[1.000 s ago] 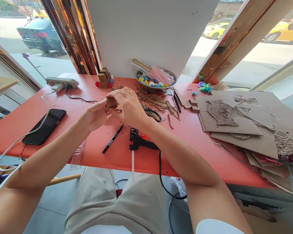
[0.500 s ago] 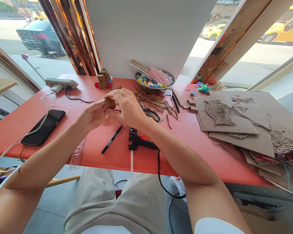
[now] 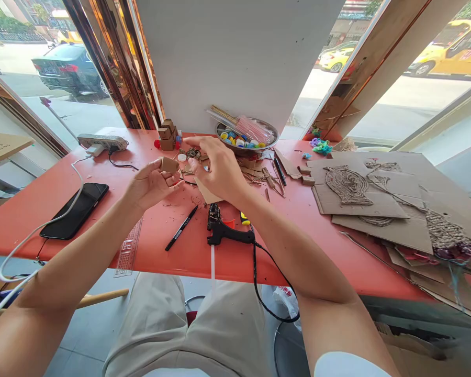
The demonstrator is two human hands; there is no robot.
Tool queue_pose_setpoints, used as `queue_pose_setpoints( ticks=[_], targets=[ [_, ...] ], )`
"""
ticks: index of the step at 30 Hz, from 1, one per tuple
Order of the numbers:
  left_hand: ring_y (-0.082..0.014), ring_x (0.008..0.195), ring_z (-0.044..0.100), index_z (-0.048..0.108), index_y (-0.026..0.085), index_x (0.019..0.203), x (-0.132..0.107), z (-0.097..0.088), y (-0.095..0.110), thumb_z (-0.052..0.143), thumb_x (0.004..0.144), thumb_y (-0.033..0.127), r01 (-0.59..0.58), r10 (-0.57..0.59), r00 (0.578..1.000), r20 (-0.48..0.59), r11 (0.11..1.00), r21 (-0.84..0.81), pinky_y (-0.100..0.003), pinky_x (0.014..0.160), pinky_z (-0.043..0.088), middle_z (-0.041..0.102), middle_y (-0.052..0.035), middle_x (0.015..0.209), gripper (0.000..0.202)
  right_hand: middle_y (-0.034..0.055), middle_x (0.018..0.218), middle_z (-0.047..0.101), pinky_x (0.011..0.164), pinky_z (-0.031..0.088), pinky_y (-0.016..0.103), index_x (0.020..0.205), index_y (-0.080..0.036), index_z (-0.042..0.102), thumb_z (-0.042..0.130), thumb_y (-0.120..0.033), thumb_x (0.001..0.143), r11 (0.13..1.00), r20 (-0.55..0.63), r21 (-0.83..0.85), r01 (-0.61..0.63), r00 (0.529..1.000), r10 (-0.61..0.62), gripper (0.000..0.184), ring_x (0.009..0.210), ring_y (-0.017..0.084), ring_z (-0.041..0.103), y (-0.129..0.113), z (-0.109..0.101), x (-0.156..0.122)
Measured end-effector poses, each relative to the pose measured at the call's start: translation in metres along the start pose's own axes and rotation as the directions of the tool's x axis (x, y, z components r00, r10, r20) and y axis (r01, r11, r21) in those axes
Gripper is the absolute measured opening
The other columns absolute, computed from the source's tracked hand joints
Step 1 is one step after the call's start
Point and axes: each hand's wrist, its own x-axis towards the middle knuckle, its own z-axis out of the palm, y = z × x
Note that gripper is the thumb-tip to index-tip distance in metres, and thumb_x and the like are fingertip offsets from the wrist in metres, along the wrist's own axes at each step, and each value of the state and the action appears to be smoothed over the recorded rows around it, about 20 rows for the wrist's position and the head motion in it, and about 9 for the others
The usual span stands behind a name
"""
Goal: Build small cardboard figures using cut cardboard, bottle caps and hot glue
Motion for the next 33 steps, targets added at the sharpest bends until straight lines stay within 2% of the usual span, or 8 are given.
queue_pose_setpoints(
  ticks=[3, 6, 8, 11, 16, 22, 28, 33],
  targets=[
    [-0.0179, 0.075, 0.08, 0.07, 0.023, 0.082, 0.004, -0.003, 0.002, 0.082, 0.083, 0.026, -0.015, 0.014, 0.999, -0.037, 0.999, -0.038, -0.032, 0.078, 0.063, 0.078, 0.0017, 0.074, 0.012, 0.0072, 0.116, 0.081, 0.098, 0.061, 0.045, 0.13, -0.025, 0.072, 0.062, -0.032, 0.095, 0.996, 0.046, 0.01, -0.092, 0.995, 0.091, 0.037, 0.107, 0.027, 0.076, -0.004, -0.017, -0.004],
    [-0.0175, 0.074, 0.079, 0.068, 0.023, 0.08, 0.005, -0.004, 0.004, 0.081, 0.082, 0.027, -0.024, 0.015, 0.995, -0.098, 0.996, -0.086, -0.033, 0.08, 0.063, 0.078, 0.0013, 0.076, 0.014, 0.0057, 0.095, 0.083, 0.084, 0.061, 0.038, 0.124, -0.022, 0.074, 0.067, -0.037, 0.094, 0.984, 0.217, -0.024, -0.175, 0.96, 0.176, 0.035, 0.088, 0.024, 0.077, -0.011, -0.032, -0.019],
    [-0.0183, 0.077, 0.08, 0.068, 0.023, 0.08, 0.006, -0.004, 0.005, 0.08, 0.081, 0.025, -0.027, 0.008, 0.988, -0.151, 0.992, -0.121, -0.035, 0.084, 0.063, 0.079, 0.0003, 0.079, 0.013, 0.0056, 0.088, 0.082, 0.078, 0.061, 0.037, 0.122, -0.021, 0.075, 0.067, -0.038, 0.094, 0.976, 0.308, -0.057, -0.21, 0.926, 0.217, 0.034, 0.083, 0.024, 0.077, -0.016, -0.038, -0.036],
    [-0.0213, 0.085, 0.08, 0.067, 0.024, 0.08, 0.007, -0.005, 0.005, 0.081, 0.078, 0.025, -0.041, 0.01, 0.98, -0.201, 0.988, -0.148, -0.04, 0.092, 0.062, 0.08, -0.0017, 0.085, 0.014, 0.0056, 0.088, 0.082, 0.077, 0.064, 0.041, 0.125, -0.024, 0.074, 0.063, -0.036, 0.096, 0.956, 0.348, -0.119, -0.27, 0.89, 0.295, 0.034, 0.083, 0.027, 0.079, -0.022, -0.041, -0.068],
    [-0.0216, 0.091, 0.08, 0.065, 0.025, 0.083, 0.009, -0.008, 0.006, 0.084, 0.071, 0.025, -0.078, 0.061, 0.984, -0.165, 0.992, -0.098, -0.039, 0.096, 0.06, 0.079, -0.001, 0.089, 0.022, 0.0112, 0.116, 0.082, 0.081, 0.069, 0.049, 0.127, -0.028, 0.073, 0.062, -0.037, 0.099, 0.937, 0.248, -0.202, -0.284, 0.911, 0.33, 0.032, 0.092, 0.031, 0.081, -0.026, -0.043, -0.125],
    [-0.0195, 0.085, 0.079, 0.062, 0.023, 0.086, 0.006, 0.0, 0.008, 0.077, 0.071, 0.02, -0.072, 0.037, 0.973, -0.229, 0.987, -0.147, -0.039, 0.098, 0.061, 0.076, 0.0005, 0.084, 0.022, 0.011, 0.133, 0.077, 0.101, 0.067, 0.051, 0.144, -0.031, 0.062, 0.057, -0.034, 0.105, 0.925, 0.081, -0.325, -0.198, 0.968, 0.236, 0.039, 0.127, 0.031, 0.074, -0.033, -0.04, -0.174],
    [-0.0169, 0.074, 0.078, 0.063, 0.021, 0.087, -0.002, 0.015, 0.011, 0.07, 0.079, 0.014, -0.056, -0.008, 0.951, -0.309, 0.978, -0.199, -0.039, 0.096, 0.061, 0.075, 0.0011, 0.078, 0.013, 0.0095, 0.144, 0.072, 0.106, 0.064, 0.051, 0.153, -0.031, 0.053, 0.054, -0.03, 0.107, 0.894, 0.065, -0.415, -0.168, 0.975, 0.214, 0.046, 0.133, 0.029, 0.07, -0.033, -0.022, -0.191],
    [-0.0182, 0.078, 0.078, 0.064, 0.022, 0.085, -0.002, 0.016, 0.009, 0.071, 0.079, 0.014, -0.045, -0.023, 0.951, -0.31, 0.977, -0.211, -0.039, 0.099, 0.06, 0.076, 0.0002, 0.081, 0.012, 0.009, 0.128, 0.08, 0.094, 0.066, 0.047, 0.149, -0.029, 0.058, 0.052, -0.025, 0.107, 0.868, 0.03, -0.475, -0.144, 0.983, 0.179, 0.043, 0.117, 0.029, 0.076, -0.031, -0.014, -0.185]
  ],
)
